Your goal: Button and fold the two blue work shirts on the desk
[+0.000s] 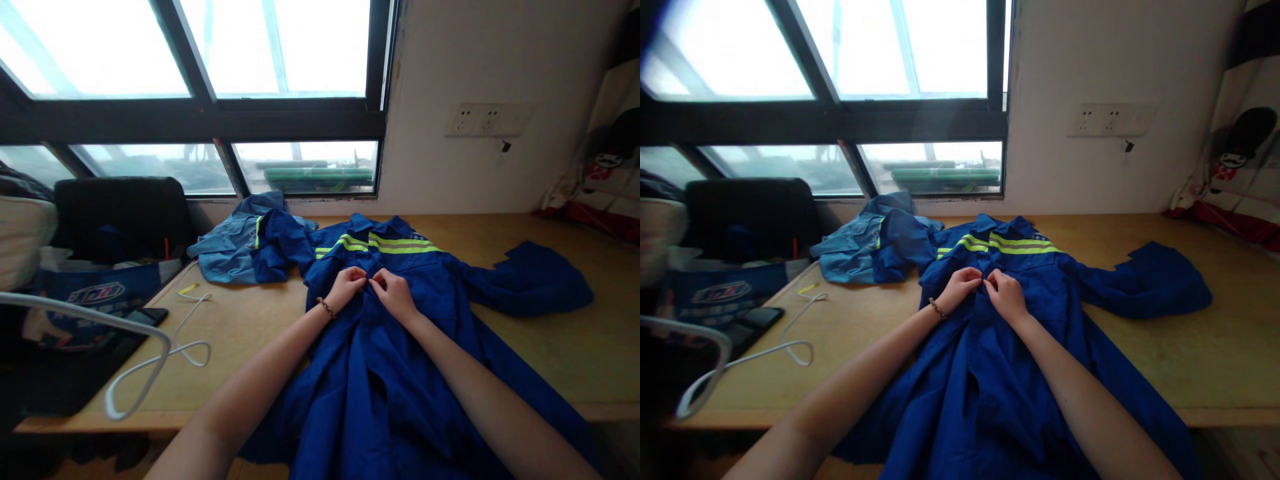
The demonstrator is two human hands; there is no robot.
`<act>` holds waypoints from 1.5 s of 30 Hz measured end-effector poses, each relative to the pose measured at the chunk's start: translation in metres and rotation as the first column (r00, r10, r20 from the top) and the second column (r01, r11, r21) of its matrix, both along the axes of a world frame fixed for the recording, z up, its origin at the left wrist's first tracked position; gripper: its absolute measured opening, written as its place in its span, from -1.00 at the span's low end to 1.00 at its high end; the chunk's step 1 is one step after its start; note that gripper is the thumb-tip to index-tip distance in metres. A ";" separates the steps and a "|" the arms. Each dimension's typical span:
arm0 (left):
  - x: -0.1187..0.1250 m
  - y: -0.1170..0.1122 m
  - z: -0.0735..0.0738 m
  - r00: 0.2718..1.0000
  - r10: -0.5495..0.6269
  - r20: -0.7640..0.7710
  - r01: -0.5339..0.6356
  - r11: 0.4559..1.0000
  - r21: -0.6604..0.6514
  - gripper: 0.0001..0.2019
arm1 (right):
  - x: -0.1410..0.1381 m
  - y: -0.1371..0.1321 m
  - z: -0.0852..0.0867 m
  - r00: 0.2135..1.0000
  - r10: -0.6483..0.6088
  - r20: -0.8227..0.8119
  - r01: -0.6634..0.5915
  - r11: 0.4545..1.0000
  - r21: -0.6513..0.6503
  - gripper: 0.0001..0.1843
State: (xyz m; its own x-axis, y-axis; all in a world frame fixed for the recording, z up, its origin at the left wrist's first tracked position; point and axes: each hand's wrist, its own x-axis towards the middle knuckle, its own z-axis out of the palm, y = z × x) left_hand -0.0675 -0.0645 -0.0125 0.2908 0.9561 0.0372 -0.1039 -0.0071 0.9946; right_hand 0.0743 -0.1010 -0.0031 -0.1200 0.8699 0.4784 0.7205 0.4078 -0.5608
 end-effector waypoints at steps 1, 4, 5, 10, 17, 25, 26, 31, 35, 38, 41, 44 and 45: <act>0.000 0.000 0.000 1.000 -0.009 0.003 0.009 1.000 0.019 -0.81 | 0.000 0.000 0.000 1.000 0.005 -0.008 -0.005 1.000 -0.006 -0.89; 0.001 -0.001 -0.001 0.999 -0.040 0.005 0.040 0.997 0.066 -0.75 | 0.001 0.002 -0.002 1.000 0.016 -0.007 -0.016 1.000 -0.019 -0.93; 0.001 -0.001 0.000 0.999 -0.043 0.002 0.043 0.996 0.073 -0.73 | 0.001 0.003 -0.002 1.000 0.017 0.002 -0.017 1.000 -0.021 -0.95; 0.002 -0.002 0.001 0.996 -0.024 -0.084 0.031 0.996 0.086 -0.77 | 0.001 0.002 -0.002 0.995 0.003 0.100 -0.002 1.000 -0.009 -0.97; 0.000 0.004 -0.002 0.993 -0.016 -0.120 0.027 0.995 0.093 -0.83 | -0.001 -0.001 0.001 0.993 0.015 0.118 -0.015 1.000 0.002 -0.95; 0.001 0.003 -0.002 0.999 0.045 0.005 -0.046 0.998 0.043 -0.80 | 0.000 0.003 -0.003 0.999 0.008 -0.047 -0.009 1.000 -0.025 -0.94; 0.001 0.003 -0.002 0.999 0.050 0.022 -0.051 0.998 0.042 -0.78 | 0.000 0.004 -0.003 0.998 0.010 -0.070 -0.012 0.999 -0.031 -0.94; 0.001 0.003 -0.002 0.995 -0.015 0.097 0.013 1.000 0.020 -0.69 | -0.001 0.006 -0.004 0.980 0.034 -0.198 -0.045 0.998 -0.052 -0.83; 0.000 0.001 0.001 0.989 -0.098 0.107 0.093 0.994 0.055 -0.66 | 0.003 0.012 -0.008 0.943 0.024 -0.333 -0.070 0.990 -0.125 -0.70; 0.000 0.000 0.002 0.984 -0.144 0.103 0.136 0.987 0.083 -0.65 | 0.006 0.019 -0.014 0.893 -0.013 -0.450 -0.116 0.959 -0.259 -0.65; 0.000 0.000 0.001 0.982 -0.157 0.101 0.149 0.986 0.080 -0.64 | 0.007 0.023 -0.016 0.820 -0.050 -0.570 -0.196 0.911 -0.362 -0.63; 0.000 0.001 -0.001 0.989 -0.130 0.070 0.126 0.991 0.051 -0.64 | 0.007 0.021 -0.012 0.724 -0.117 -0.680 -0.253 0.872 -0.419 -0.63; 0.000 0.003 -0.003 0.991 -0.120 0.061 0.117 0.992 0.048 -0.65 | 0.007 0.020 -0.009 0.697 -0.133 -0.705 -0.256 0.872 -0.418 -0.63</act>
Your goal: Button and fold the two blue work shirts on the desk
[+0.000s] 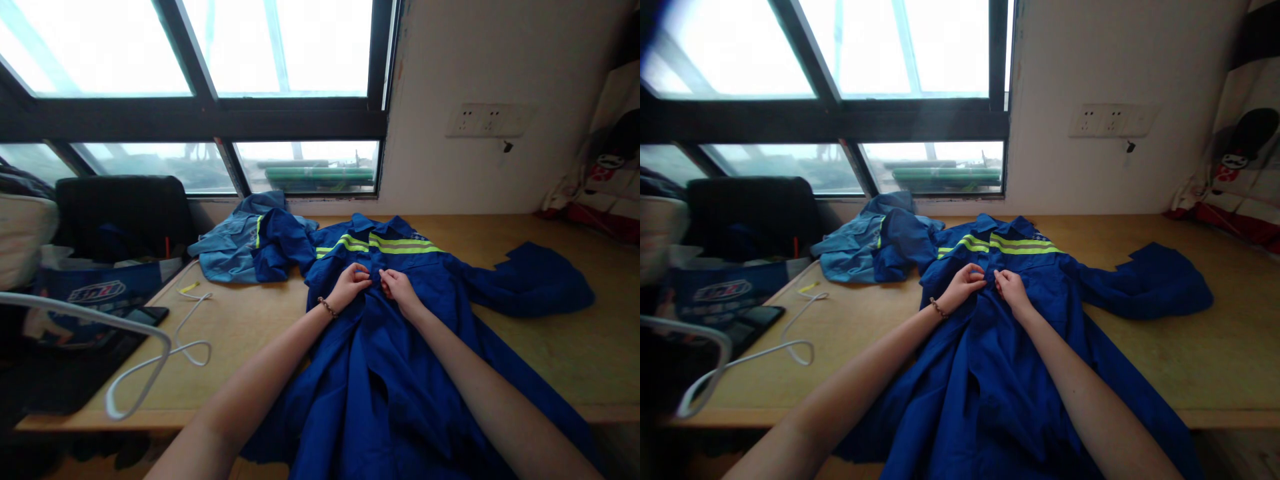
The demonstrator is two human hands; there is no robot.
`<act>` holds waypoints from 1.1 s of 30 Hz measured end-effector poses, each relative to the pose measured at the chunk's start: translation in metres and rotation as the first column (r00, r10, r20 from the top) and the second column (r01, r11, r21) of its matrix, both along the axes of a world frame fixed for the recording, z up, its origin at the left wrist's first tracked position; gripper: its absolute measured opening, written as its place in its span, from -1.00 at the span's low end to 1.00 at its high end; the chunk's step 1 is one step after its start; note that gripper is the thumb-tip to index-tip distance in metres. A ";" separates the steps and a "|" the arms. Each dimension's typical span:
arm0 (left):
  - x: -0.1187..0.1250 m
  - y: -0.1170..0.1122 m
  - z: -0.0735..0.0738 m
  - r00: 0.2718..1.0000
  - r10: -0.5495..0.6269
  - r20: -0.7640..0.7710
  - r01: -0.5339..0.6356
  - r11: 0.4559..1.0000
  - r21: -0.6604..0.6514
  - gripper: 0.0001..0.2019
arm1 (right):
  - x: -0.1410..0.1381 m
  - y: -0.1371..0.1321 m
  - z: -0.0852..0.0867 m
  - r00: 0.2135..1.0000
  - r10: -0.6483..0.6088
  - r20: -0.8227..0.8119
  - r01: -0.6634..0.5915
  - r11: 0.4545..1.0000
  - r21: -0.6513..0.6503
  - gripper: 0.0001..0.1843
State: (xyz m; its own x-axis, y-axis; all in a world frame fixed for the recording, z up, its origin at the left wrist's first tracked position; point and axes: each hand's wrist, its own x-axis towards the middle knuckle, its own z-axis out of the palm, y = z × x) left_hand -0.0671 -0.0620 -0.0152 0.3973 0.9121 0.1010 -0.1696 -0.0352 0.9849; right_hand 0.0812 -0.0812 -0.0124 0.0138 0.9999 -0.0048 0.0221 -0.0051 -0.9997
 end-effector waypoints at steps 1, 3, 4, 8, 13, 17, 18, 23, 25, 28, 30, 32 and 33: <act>0.000 0.001 -0.001 1.000 0.005 -0.008 -0.005 1.000 0.003 -0.67 | 0.000 -0.002 0.003 1.000 -0.018 -0.013 0.018 1.000 0.012 -0.64; 0.000 0.006 -0.003 1.000 0.003 -0.028 -0.002 0.999 0.035 -0.73 | 0.000 -0.006 0.009 0.997 -0.053 0.056 0.047 0.994 0.095 -0.65; 0.000 0.008 -0.004 0.999 0.002 -0.049 0.001 0.998 0.065 -0.75 | -0.001 -0.009 0.012 0.989 -0.060 0.135 0.040 0.988 0.147 -0.66; -0.001 0.021 -0.009 0.984 0.033 -0.176 0.009 0.973 0.232 -0.76 | -0.009 -0.025 0.019 0.832 -0.045 0.554 -0.090 0.973 0.213 -0.72; 0.004 0.039 -0.015 0.950 0.030 -0.312 0.092 0.924 0.371 -0.58 | -0.021 -0.045 0.024 0.522 -0.001 0.853 -0.106 0.992 0.066 -0.67; 0.012 0.057 -0.018 0.912 0.075 -0.403 0.112 0.901 0.420 -0.42 | -0.021 -0.053 0.026 0.438 0.073 0.896 -0.065 0.997 -0.050 -0.61; 0.014 0.060 -0.018 0.900 0.091 -0.425 0.110 0.898 0.425 -0.37 | -0.021 -0.053 0.026 0.441 0.067 0.895 -0.058 0.997 -0.046 -0.61; 0.015 0.061 -0.013 0.868 0.053 -0.493 0.182 0.891 0.417 -0.18 | -0.014 -0.048 0.019 0.531 -0.008 0.847 -0.007 1.000 0.014 -0.57; 0.014 0.056 -0.010 0.867 0.005 -0.498 0.216 0.897 0.386 -0.13 | -0.010 -0.042 0.014 0.601 -0.015 0.799 0.017 1.000 0.006 -0.59; 0.011 0.049 -0.003 0.879 -0.054 -0.474 0.216 0.931 0.295 -0.12 | -0.002 -0.034 0.011 0.762 0.021 0.648 0.017 0.999 -0.051 -0.75; 0.007 0.044 0.003 0.898 -0.054 -0.436 0.169 0.958 0.230 -0.26 | 0.006 -0.030 0.012 0.893 0.086 0.442 -0.012 0.986 -0.167 -0.87; -0.002 0.037 0.009 0.909 0.007 -0.416 0.091 0.973 0.214 -0.50 | 0.014 -0.029 0.017 0.979 0.134 0.152 -0.083 0.949 -0.303 -0.88; -0.008 0.032 0.013 0.897 0.052 -0.438 0.057 0.971 0.232 -0.61 | 0.017 -0.029 0.021 0.989 0.151 0.003 -0.140 0.926 -0.349 -0.84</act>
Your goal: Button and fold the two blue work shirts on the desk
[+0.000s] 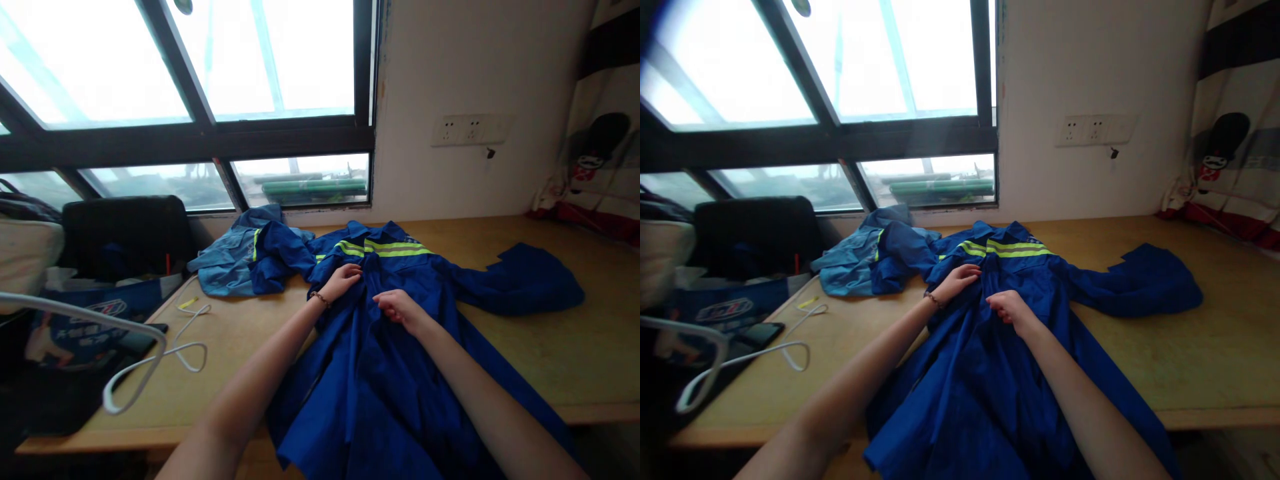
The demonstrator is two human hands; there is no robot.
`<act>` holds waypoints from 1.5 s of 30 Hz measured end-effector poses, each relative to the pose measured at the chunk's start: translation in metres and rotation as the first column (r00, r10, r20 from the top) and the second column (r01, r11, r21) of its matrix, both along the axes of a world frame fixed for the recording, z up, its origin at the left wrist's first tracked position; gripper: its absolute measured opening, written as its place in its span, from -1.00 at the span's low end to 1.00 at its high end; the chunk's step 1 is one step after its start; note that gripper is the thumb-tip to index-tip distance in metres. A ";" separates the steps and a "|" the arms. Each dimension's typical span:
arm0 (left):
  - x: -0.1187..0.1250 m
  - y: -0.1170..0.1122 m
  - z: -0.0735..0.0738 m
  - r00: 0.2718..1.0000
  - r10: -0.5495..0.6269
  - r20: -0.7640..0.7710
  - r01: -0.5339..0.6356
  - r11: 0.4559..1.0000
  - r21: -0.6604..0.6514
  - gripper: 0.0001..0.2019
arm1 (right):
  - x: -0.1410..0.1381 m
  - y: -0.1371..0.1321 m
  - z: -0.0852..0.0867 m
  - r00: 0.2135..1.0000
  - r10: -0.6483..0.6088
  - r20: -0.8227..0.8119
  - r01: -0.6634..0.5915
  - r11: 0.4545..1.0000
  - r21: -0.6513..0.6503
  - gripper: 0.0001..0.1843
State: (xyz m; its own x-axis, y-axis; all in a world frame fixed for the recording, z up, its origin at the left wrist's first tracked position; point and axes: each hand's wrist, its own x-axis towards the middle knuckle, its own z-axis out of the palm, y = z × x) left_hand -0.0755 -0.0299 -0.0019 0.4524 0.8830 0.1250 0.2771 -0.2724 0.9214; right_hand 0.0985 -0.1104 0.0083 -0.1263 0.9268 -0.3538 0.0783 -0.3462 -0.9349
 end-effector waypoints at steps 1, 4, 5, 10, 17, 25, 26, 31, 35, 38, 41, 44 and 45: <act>-0.007 -0.006 0.004 0.998 0.032 -0.059 -0.030 0.999 0.039 -0.69 | 0.003 -0.001 0.003 0.992 0.017 -0.123 -0.023 0.999 -0.049 -0.83; -0.028 -0.029 0.019 0.923 0.061 -0.381 0.010 0.983 0.182 -0.75 | 0.005 -0.003 0.010 0.954 0.064 -0.294 -0.093 0.992 -0.086 -0.82; -0.033 -0.038 0.025 0.867 0.048 -0.496 0.062 0.978 0.202 -0.74 | 0.004 -0.004 0.011 0.954 0.072 -0.291 -0.101 0.991 -0.086 -0.77; -0.028 -0.079 0.046 0.585 0.131 -0.800 0.182 0.940 0.287 -0.73 | -0.008 -0.009 0.003 0.984 0.153 -0.091 -0.149 0.988 0.044 -0.63; -0.021 -0.095 0.060 0.527 -0.066 -0.847 0.325 0.937 0.130 -0.86 | -0.011 -0.013 -0.002 0.983 0.174 -0.065 -0.167 0.980 0.105 -0.80; -0.022 -0.102 0.072 0.638 -0.757 -0.145 0.499 0.549 -0.671 -0.90 | -0.007 -0.011 0.010 0.907 0.063 -0.417 -0.061 0.998 0.018 -0.81; -0.019 -0.103 0.071 0.638 -0.767 -0.067 0.527 0.499 -0.688 -0.89 | -0.007 -0.011 0.012 0.902 0.060 -0.427 -0.059 0.998 0.015 -0.80; -0.003 -0.096 0.044 0.852 -0.507 -0.131 0.376 0.766 -0.522 -0.88 | -0.006 -0.014 0.018 0.878 0.097 -0.469 -0.093 0.995 0.032 -0.82; 0.005 -0.088 0.016 0.915 0.048 -0.401 -0.001 0.993 0.116 -0.86 | -0.004 -0.016 0.020 0.897 0.092 -0.431 -0.074 0.996 0.057 -0.84; 0.008 -0.088 0.004 0.847 0.126 -0.517 0.046 0.951 0.307 -0.90 | -0.001 -0.018 0.020 0.916 0.089 -0.390 -0.067 0.995 0.069 -0.85; 0.009 -0.090 0.000 0.821 0.156 -0.549 0.032 0.948 0.316 -0.86 | 0.001 -0.019 0.019 0.916 0.137 -0.377 -0.107 0.989 0.099 -0.82; 0.008 -0.090 -0.001 0.811 0.197 -0.552 -0.011 0.947 0.321 -0.83 | 0.002 -0.021 0.020 0.905 0.183 -0.385 -0.148 0.982 0.118 -0.81; 0.007 -0.088 -0.001 0.808 0.187 -0.558 -0.002 0.949 0.315 -0.84 | 0.002 -0.021 0.021 0.898 0.200 -0.393 -0.164 0.979 0.122 -0.81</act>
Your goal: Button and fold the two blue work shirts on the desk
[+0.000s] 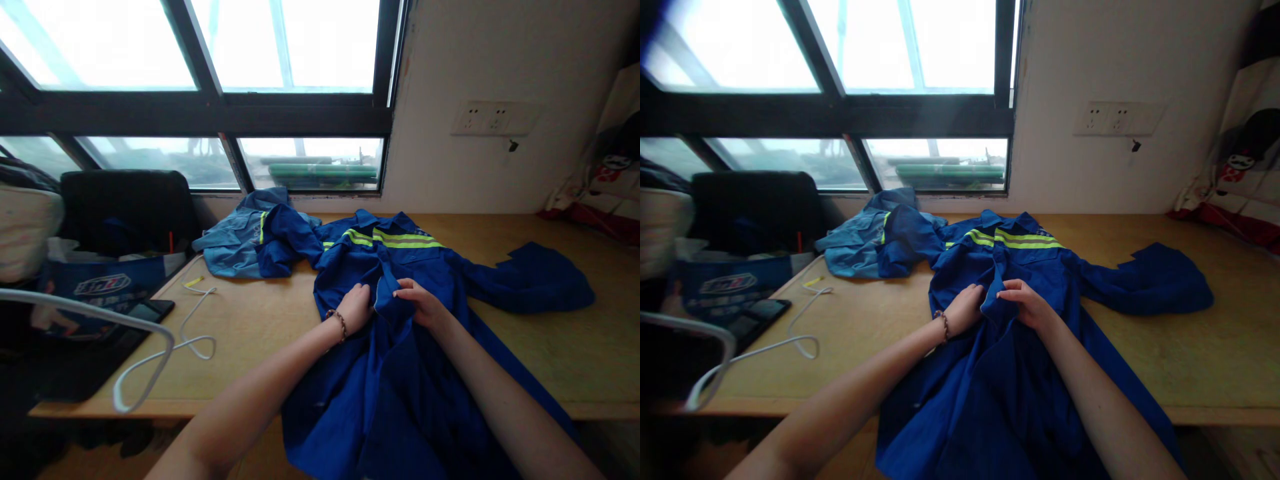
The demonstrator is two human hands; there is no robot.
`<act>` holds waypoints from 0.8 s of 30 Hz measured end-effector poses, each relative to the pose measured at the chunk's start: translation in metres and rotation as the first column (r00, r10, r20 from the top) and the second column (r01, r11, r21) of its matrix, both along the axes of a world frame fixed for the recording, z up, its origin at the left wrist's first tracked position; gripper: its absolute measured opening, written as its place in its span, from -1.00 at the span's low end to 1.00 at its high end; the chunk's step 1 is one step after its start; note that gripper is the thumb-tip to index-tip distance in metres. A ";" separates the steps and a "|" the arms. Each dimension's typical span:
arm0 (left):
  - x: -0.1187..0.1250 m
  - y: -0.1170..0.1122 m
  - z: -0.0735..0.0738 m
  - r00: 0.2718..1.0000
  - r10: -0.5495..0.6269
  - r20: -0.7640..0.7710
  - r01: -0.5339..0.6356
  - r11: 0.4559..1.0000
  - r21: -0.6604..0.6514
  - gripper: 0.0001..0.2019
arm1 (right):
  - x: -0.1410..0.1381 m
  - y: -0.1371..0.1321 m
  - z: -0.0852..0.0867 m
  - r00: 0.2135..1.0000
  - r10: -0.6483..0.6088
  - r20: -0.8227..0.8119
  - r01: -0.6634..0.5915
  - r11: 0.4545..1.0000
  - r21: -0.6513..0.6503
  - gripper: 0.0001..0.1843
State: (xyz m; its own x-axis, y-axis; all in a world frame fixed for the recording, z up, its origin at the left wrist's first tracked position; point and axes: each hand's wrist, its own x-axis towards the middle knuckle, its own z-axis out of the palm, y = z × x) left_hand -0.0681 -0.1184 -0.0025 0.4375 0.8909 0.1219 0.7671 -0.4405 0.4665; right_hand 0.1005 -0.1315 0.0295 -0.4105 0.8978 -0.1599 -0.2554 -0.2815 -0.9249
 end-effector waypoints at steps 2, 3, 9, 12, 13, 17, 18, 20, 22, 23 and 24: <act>-0.003 0.003 0.002 1.000 -0.014 -0.004 0.014 1.000 -0.019 -0.87 | -0.001 -0.001 0.002 0.999 0.030 -0.023 -0.030 1.000 0.002 -0.81; -0.005 0.005 0.004 1.000 -0.009 0.007 0.009 0.999 -0.045 -0.87 | -0.002 -0.001 0.002 0.999 0.036 -0.026 -0.036 0.999 0.001 -0.81; -0.010 0.014 0.016 0.925 0.196 0.325 -0.005 0.862 -0.507 -0.88 | -0.007 0.010 -0.015 0.914 -0.162 0.373 0.137 0.986 0.091 -0.77; -0.008 0.014 0.019 0.822 0.293 0.488 -0.013 0.866 -0.499 -0.89 | -0.007 0.016 -0.026 0.595 -0.476 0.647 0.231 0.873 0.430 -0.82; -0.006 0.013 0.020 0.787 0.292 0.543 0.009 0.875 -0.484 -0.88 | -0.008 0.017 -0.028 0.514 -0.536 0.670 0.189 0.833 0.520 -0.81; -0.001 0.008 0.026 0.664 0.255 0.703 0.197 0.847 -0.494 -0.84 | -0.011 0.015 -0.027 0.618 -0.491 0.614 0.131 0.834 0.536 -0.78; 0.000 0.007 0.027 0.637 0.256 0.727 0.238 0.832 -0.501 -0.82 | -0.012 0.014 -0.026 0.699 -0.443 0.561 0.172 0.866 0.469 -0.79; 0.000 0.005 0.029 0.585 0.247 0.773 0.293 0.824 -0.485 -0.77 | -0.012 0.013 -0.022 0.840 -0.359 0.407 0.246 0.921 0.303 -0.79; 0.000 0.004 0.030 0.545 0.211 0.811 0.306 0.851 -0.427 -0.73 | -0.011 0.013 -0.018 0.912 -0.324 0.250 0.285 0.942 0.180 -0.79; 0.000 0.003 0.030 0.534 0.188 0.824 0.301 0.869 -0.393 -0.72 | -0.010 0.013 -0.016 0.930 -0.316 0.189 0.293 0.946 0.140 -0.80; 0.000 0.003 0.031 0.528 0.168 0.833 0.294 0.884 -0.364 -0.72 | -0.009 0.013 -0.014 0.939 -0.313 0.142 0.299 0.948 0.110 -0.80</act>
State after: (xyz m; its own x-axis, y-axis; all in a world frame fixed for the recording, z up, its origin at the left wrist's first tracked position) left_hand -0.0679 -0.1158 0.0283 0.3954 0.9140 0.0906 -0.0966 -0.0568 0.9937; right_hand 0.0912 -0.1185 0.0157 -0.0896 0.9891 -0.1166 -0.1678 -0.1304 -0.9771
